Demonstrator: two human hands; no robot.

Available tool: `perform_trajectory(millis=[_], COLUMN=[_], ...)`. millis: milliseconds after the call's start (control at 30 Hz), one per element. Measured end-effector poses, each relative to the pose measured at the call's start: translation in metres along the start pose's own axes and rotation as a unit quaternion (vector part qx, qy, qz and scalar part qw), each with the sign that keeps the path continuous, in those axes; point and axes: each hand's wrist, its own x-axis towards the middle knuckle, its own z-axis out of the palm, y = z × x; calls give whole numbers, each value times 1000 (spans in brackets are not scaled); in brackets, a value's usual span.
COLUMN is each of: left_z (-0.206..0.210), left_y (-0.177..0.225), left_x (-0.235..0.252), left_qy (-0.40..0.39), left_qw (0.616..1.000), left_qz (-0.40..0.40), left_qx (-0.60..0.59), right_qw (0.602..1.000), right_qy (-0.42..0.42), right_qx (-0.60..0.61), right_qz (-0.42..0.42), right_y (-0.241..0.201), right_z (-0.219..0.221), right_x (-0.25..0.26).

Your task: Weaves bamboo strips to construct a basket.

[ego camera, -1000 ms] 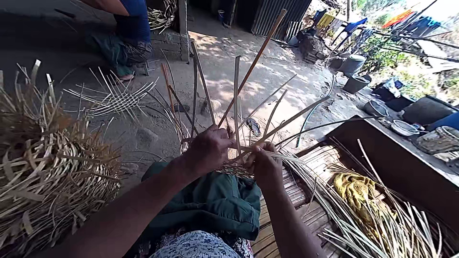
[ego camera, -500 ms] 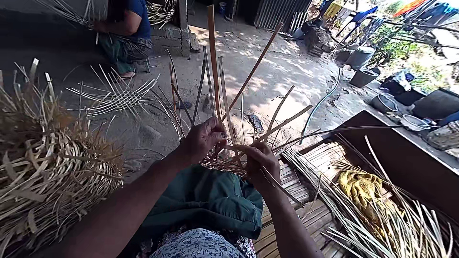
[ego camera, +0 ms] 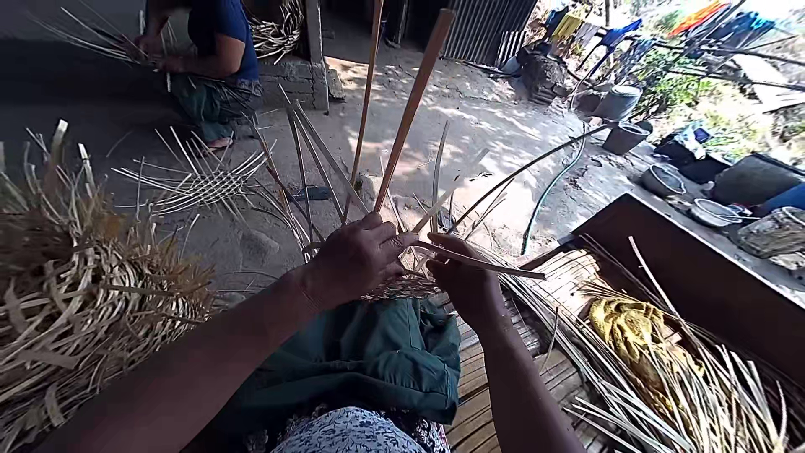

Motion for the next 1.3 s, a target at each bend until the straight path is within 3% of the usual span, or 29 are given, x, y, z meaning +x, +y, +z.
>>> perform_trajectory(millis=[133, 233, 367, 467, 633, 767, 833, 933, 1033, 1167, 1300], left_z=[10, 17, 15, 16, 26, 33, 38, 40, 41, 38, 37], left_y=[21, 36, 34, 29, 21, 13, 9, 7, 12, 14, 16], left_x=[-5, -10, -17, -23, -25, -25, -25, -25, -24, -20, -18], left_qy=[55, 72, 56, 37, 65, 106, 129, 119, 75, 65, 53], left_qw=[997, 992, 982, 971, 947, 921, 927, 968, 987, 988, 989], left_qz=[-55, -98, -156, -178, -221, -249, -244, -182, -142, -129, -119], left_qx=[-5, -13, -92, -153, -225, -279, -254, -126, 2, 62, 69], right_qw=[960, 926, 958, 971, 984, 981, 976, 971, 978, 984, 936], right_qy=[-60, -94, -65, -115, -143, -134, -103, -58, -35, -11, 31], right_qx=[-272, -355, -273, -185, -46, 139, 192, 213, 147, -41, -297], right_qz=[16, 84, 54, 99, 91, 36, -14, -90, -147, -172, -188], right_y=[-22, -41, -40, -38, -28, -13, -2, 17, 24, 6, -17], right_z=[-1, 6, 4, -2, -11, -18, -16, -9, -7, -4, 4], right_x=[10, 14, 12, 15, 21, 20, 16, 10, 6, 1, -4])
